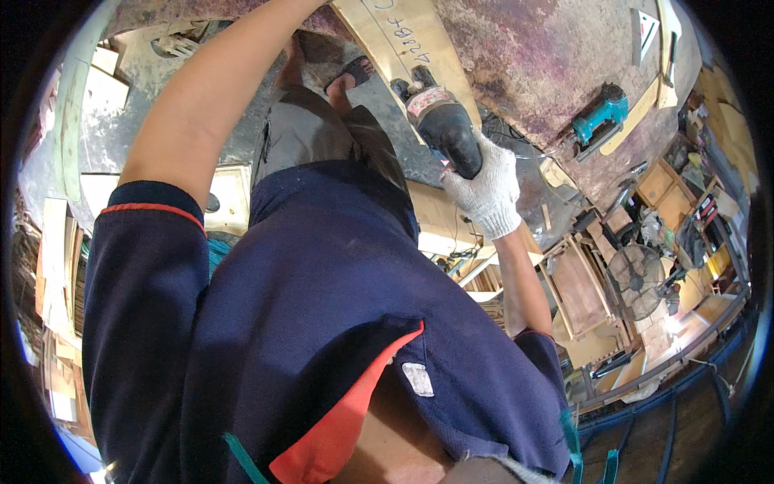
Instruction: The person marks a wooden plank with a pen, then uses a jigsaw to cut along the marked line. After cutting, the person uses a sander to smooth the edges of the wood. Finally, the person fits the cut piece into a larger wooden frame structure.
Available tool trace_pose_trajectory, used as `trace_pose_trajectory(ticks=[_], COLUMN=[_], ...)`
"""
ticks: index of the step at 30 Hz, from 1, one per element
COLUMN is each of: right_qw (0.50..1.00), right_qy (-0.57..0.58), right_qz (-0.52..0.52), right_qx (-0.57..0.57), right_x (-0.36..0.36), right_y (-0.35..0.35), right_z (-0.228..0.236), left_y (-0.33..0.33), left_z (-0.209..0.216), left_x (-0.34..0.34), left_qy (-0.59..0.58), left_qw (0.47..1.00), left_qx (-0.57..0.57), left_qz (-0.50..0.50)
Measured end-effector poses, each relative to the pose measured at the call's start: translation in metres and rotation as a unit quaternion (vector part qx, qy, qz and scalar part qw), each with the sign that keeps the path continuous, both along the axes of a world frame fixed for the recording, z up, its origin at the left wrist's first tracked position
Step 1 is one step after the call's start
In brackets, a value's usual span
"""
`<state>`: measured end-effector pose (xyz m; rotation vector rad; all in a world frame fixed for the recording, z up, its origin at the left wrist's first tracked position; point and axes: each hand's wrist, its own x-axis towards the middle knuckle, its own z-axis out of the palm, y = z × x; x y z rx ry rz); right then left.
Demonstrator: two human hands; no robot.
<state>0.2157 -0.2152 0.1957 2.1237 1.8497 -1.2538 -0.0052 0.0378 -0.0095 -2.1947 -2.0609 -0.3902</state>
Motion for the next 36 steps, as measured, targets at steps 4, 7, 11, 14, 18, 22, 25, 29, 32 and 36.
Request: trace_pose_trajectory(ticks=[4,7,11,14,18,22,25,29,32,36], right_qw=[1.000,1.000,0.999,0.999,1.000,0.999,0.999,0.999,0.998,0.998], right_qy=[0.003,-0.005,0.010,-0.006,-0.017,-0.010,0.001,-0.035,0.009,-0.041], right_qz=[-0.020,-0.013,-0.024,-0.022,-0.019,-0.035,-0.045,-0.009,-0.032,0.040], right_qx=[0.000,-0.009,-0.039,-0.039,-0.006,-0.016,-0.020,-0.023,-0.046,0.024], right_x=[-0.003,-0.004,-0.009,-0.009,-0.010,-0.015,-0.015,0.001,0.010,0.015], right_y=[0.000,0.001,0.009,0.009,0.002,0.011,0.006,-0.025,-0.041,-0.047], right_z=[-0.001,-0.002,0.004,0.002,-0.001,0.000,0.002,-0.005,-0.002,-0.008], left_y=[0.001,0.001,0.001,0.010,0.024,0.029,0.018,-0.009,-0.031,-0.034], left_z=[0.000,0.002,-0.009,-0.002,0.003,0.023,0.004,0.028,0.018,0.014], left_x=[0.000,0.000,-0.004,-0.012,-0.039,-0.035,-0.041,-0.037,-0.031,-0.034], left_qy=[0.001,-0.017,0.004,0.003,0.020,0.023,0.053,0.042,0.027,0.031], left_qw=[1.000,1.000,1.000,0.995,0.980,0.973,0.980,0.969,0.977,0.980], left_qx=[-0.007,-0.021,0.006,-0.049,-0.070,-0.142,0.008,-0.152,-0.120,-0.114], left_qz=[-0.003,-0.001,-0.016,-0.082,-0.188,-0.181,-0.193,-0.190,-0.172,-0.160])
